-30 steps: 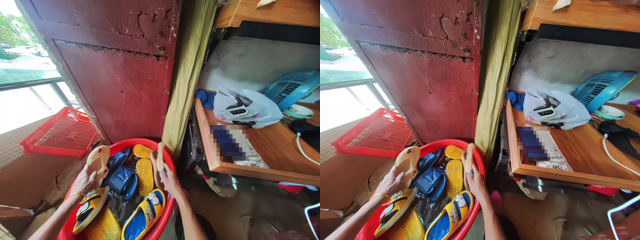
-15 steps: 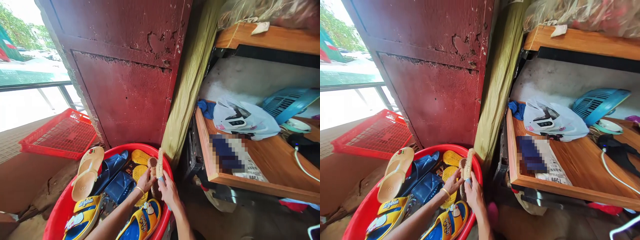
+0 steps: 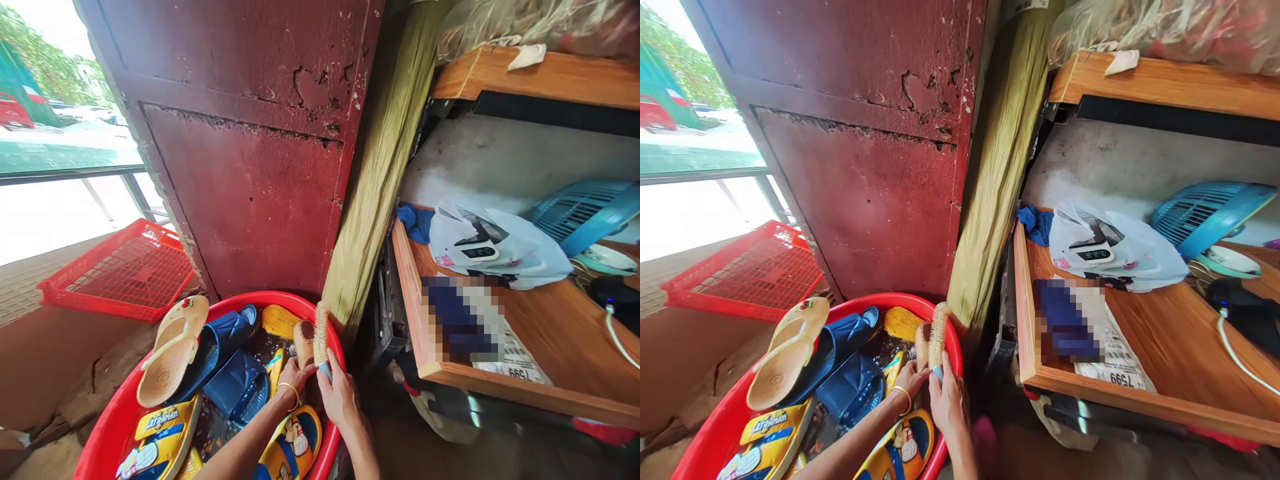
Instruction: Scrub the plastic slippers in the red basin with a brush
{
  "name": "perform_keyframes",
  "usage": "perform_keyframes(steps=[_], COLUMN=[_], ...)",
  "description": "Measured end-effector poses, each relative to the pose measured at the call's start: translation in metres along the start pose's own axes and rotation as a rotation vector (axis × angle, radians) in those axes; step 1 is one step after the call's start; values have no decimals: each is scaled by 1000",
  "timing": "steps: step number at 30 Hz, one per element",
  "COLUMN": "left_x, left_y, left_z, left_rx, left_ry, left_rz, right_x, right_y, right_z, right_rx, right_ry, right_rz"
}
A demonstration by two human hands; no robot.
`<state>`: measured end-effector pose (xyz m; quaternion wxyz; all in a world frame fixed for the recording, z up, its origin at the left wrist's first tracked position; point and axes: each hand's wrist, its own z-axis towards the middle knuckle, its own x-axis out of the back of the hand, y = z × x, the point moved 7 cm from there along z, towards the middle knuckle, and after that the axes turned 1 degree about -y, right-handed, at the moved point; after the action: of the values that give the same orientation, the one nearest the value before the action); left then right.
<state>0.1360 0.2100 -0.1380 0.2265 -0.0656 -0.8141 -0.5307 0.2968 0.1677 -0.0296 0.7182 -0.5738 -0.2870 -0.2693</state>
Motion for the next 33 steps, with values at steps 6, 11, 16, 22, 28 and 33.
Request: perform_keyframes(steps=[6,11,16,22,28,33], left_x=[21,74,148,203,211,203], left_y=[26,57,58,9,-36,-56], left_z=[-12,-15,-31,-83,-115,-106], left_rx=[-99,-215,-243,-205,-221,-226], left_ry=[35,15,51,-24,-92,-87], left_rz=[-205,-356,-404,-387,-313,-309], right_x=[-3,-1,-23,-62,-82,-83], right_y=[-16,-17,-23,-26,-1,6], right_z=[2,5,-9,-54,-62,-44], right_rx=[81,-11,-12,38,-51,-48], right_ry=[-9,33,-151,-316,-264,-245], right_rz=[53,131,140,-94,-211,-210])
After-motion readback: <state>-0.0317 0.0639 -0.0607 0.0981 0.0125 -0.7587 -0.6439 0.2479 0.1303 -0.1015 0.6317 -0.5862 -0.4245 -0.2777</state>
